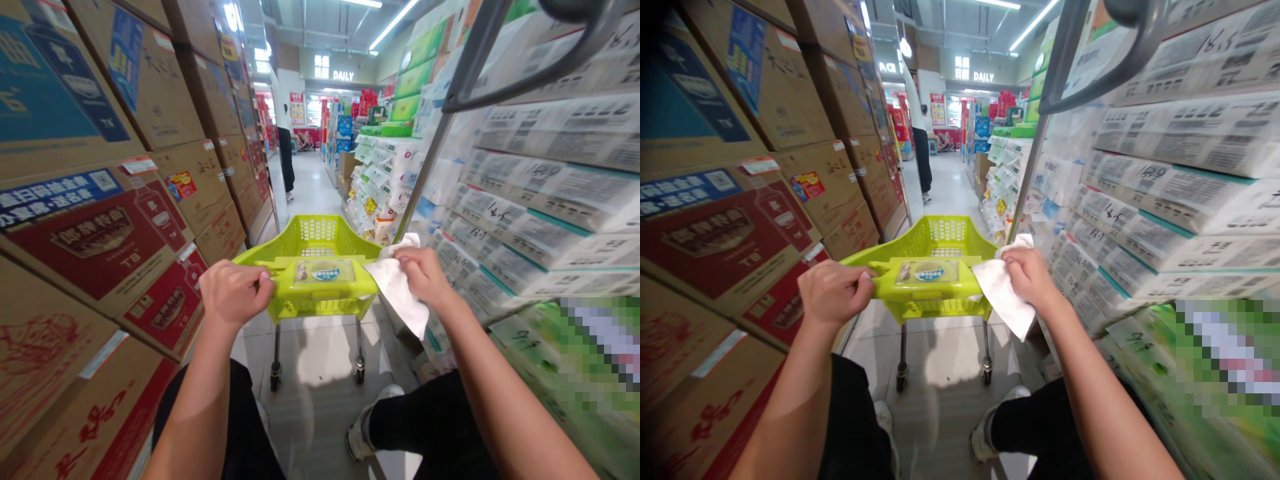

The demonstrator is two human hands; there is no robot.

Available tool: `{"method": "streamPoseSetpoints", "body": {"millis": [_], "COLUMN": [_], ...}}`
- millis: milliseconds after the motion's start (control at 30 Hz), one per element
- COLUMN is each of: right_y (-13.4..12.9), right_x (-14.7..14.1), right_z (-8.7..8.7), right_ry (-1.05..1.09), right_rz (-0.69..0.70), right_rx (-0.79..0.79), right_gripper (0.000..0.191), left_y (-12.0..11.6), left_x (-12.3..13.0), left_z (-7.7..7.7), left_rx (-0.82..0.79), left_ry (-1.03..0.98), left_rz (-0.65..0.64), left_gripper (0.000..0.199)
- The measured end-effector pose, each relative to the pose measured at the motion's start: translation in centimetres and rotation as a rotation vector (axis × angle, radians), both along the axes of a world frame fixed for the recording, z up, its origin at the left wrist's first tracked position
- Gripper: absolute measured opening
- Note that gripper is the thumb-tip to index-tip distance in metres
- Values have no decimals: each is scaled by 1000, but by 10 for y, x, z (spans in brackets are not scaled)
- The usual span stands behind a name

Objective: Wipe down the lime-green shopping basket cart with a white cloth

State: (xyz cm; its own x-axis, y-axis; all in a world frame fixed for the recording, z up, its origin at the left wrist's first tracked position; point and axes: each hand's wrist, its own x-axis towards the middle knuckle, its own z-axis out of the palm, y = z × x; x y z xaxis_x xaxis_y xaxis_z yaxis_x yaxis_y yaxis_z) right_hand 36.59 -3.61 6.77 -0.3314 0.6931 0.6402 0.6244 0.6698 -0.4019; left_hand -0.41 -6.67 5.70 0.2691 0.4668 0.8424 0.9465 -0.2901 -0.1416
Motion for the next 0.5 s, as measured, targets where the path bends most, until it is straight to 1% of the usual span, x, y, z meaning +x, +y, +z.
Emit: {"method": "streamPoseSetpoints", "body": {"millis": [33,100,133,167,200,233,300,367,400,433,467,500], "right_y": [1,1,0,-2,-5,-8,-15,-21,-24,-26,-29,-32], "right_x": [1,-1,-4,-7,-10,-13,-20,-28,-32,-37,-41,-44], "right_z": [12,29,33,32,27,19,-8,-36,-47,-54,-57,-56], "right_ry": [-140,-366,-439,-473,-462,-404,-166,109,216,286,314,301], "right_rz": [10,-51,-97,-135,-153,-157,-195,-288,-343,-394,-434,-472], "right_rx": [-75,-167,-182,-172,-134,-65,150,384,466,512,523,502], "right_gripper": [30,30,31,33,33,34,34,35,35,34,33,31], "left_y": [0,-2,-2,-2,-2,-2,-2,-3,-4,-5,-6,-8], "left_x": [0,1,1,1,1,1,2,3,4,5,7,8], "left_z": [0,0,0,0,1,1,1,2,2,3,3,4], "left_rx": [-10,-29,-38,-44,-50,-56,-68,-81,-89,-96,-105,-116], "left_ry": [-6,-21,-26,-32,-35,-36,-35,-35,-39,-45,-53,-60], "left_rz": [9,28,39,48,58,67,82,90,94,98,101,104], "left_gripper": [38,38,38,38,38,39,39,40,40,40,40,39]}}
